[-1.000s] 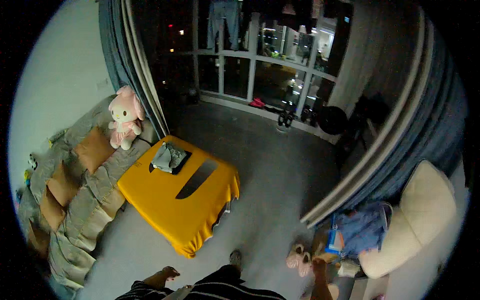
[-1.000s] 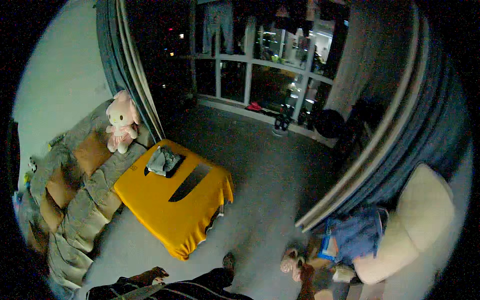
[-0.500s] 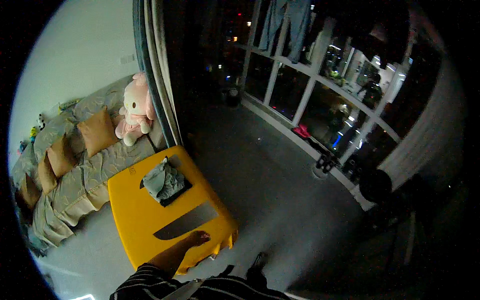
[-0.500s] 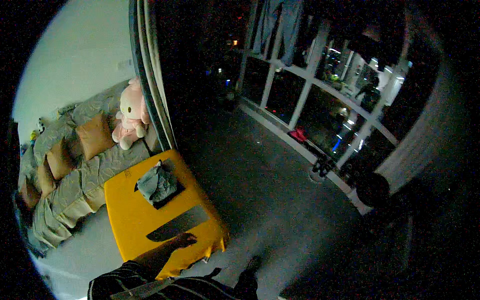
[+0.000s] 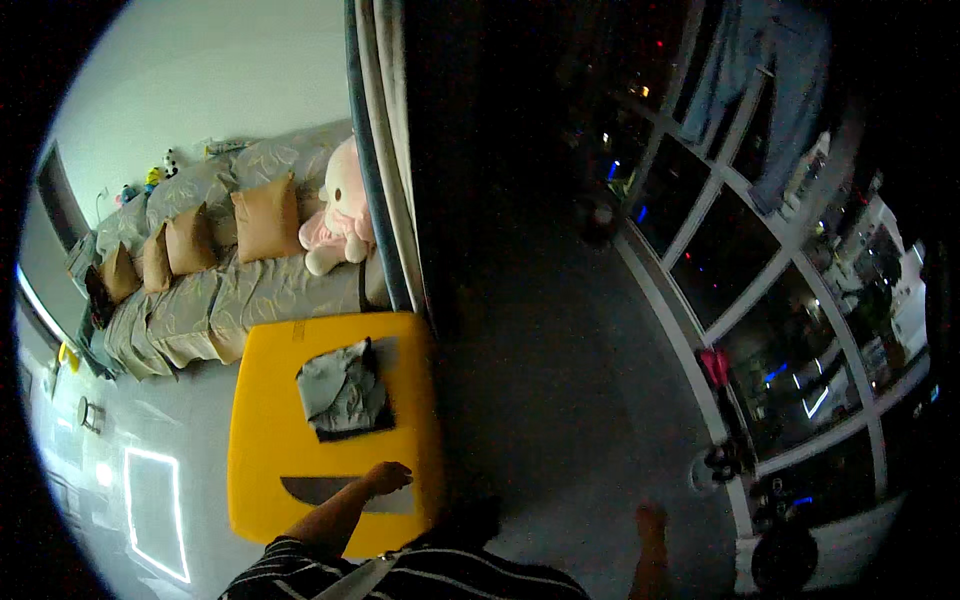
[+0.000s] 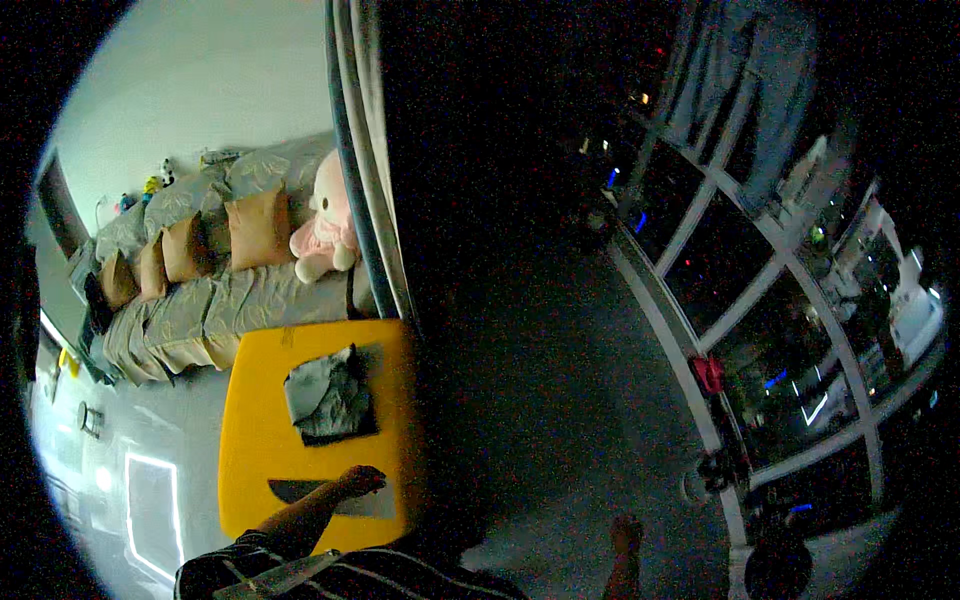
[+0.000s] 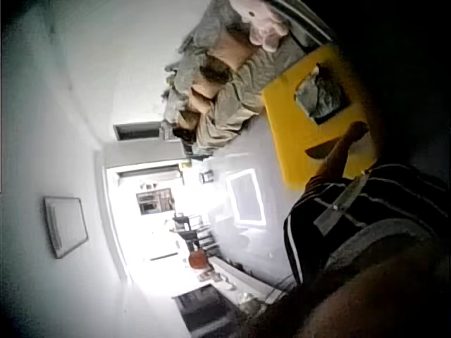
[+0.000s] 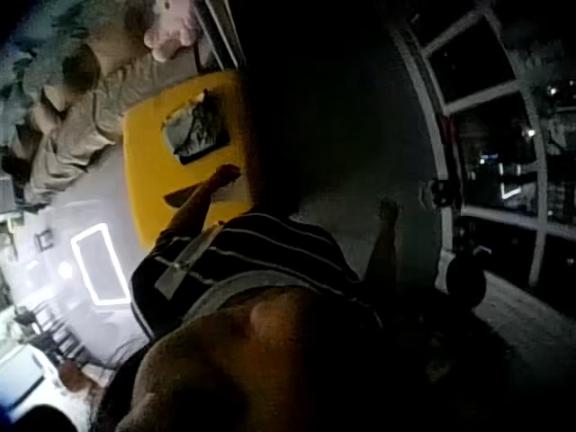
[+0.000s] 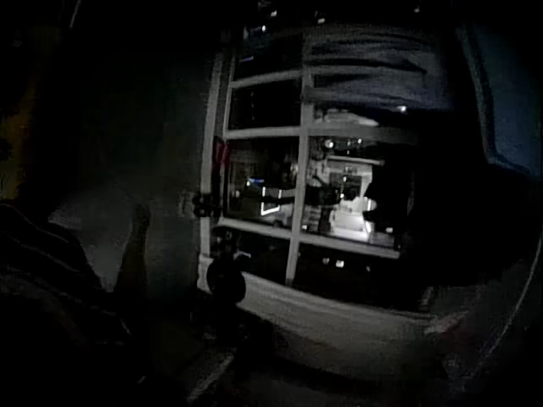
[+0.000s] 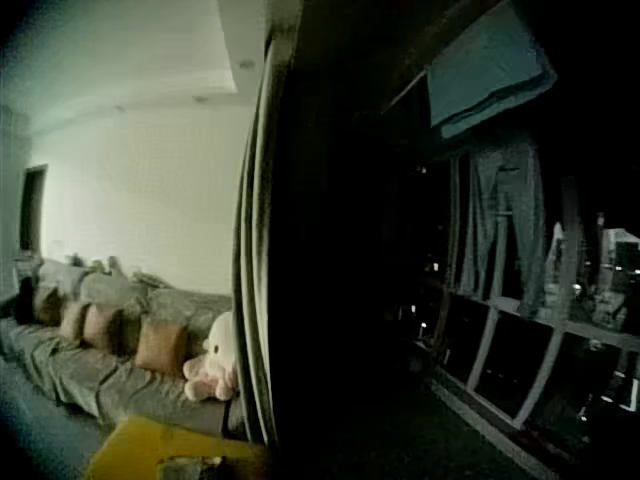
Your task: The person rinses a cloth in a basin and wipes various parts of a black backpack, including its straps and internal compartments.
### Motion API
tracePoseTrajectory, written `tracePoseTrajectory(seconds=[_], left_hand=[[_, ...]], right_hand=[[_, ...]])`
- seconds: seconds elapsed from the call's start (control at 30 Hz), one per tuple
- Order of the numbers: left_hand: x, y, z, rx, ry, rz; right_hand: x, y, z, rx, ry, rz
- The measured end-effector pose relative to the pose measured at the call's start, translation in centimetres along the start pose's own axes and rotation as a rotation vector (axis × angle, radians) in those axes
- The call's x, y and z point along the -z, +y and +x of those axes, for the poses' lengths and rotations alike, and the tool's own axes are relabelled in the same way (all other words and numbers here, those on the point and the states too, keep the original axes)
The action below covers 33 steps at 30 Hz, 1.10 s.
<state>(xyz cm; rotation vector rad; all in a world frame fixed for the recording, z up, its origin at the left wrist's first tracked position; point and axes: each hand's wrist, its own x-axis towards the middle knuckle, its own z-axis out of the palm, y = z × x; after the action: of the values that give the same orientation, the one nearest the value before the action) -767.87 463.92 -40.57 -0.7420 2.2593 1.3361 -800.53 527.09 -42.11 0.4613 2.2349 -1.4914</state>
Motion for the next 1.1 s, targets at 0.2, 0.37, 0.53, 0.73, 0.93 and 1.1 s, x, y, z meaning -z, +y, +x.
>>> tracePoseTrajectory(seconds=[0.2, 0.37, 0.53, 0.73, 0.93, 1.1], left_hand=[[15.6, 10.7, 15.5, -0.337, 0.278, 0.692], [33.1, 29.7, 23.7, -0.448, 0.587, -0.381], [54.1, 45.3, 30.0, -0.683, 0.958, -0.747], [76.6, 50.6, 35.8, -0.806, 1.051, -0.943], [87.3, 46.6, 34.3, -0.87, 1.14, -1.012], [91.4, 40.2, 30.4, -0.887, 1.256, -0.95]], right_hand=[[-13.3, -18.1, 11.5, 0.187, -0.179, -0.231], [-22.1, -28.1, 13.1, 0.225, -0.359, -0.572], [-30.4, -38.6, 18.0, 0.324, -0.472, -0.791], [-45.2, -55.5, 27.0, 0.637, -0.628, -0.956], [-61.3, -71.2, 31.9, 1.002, -0.788, -0.893], [-68.8, -83.4, 25.0, 1.091, -0.861, -0.922]])
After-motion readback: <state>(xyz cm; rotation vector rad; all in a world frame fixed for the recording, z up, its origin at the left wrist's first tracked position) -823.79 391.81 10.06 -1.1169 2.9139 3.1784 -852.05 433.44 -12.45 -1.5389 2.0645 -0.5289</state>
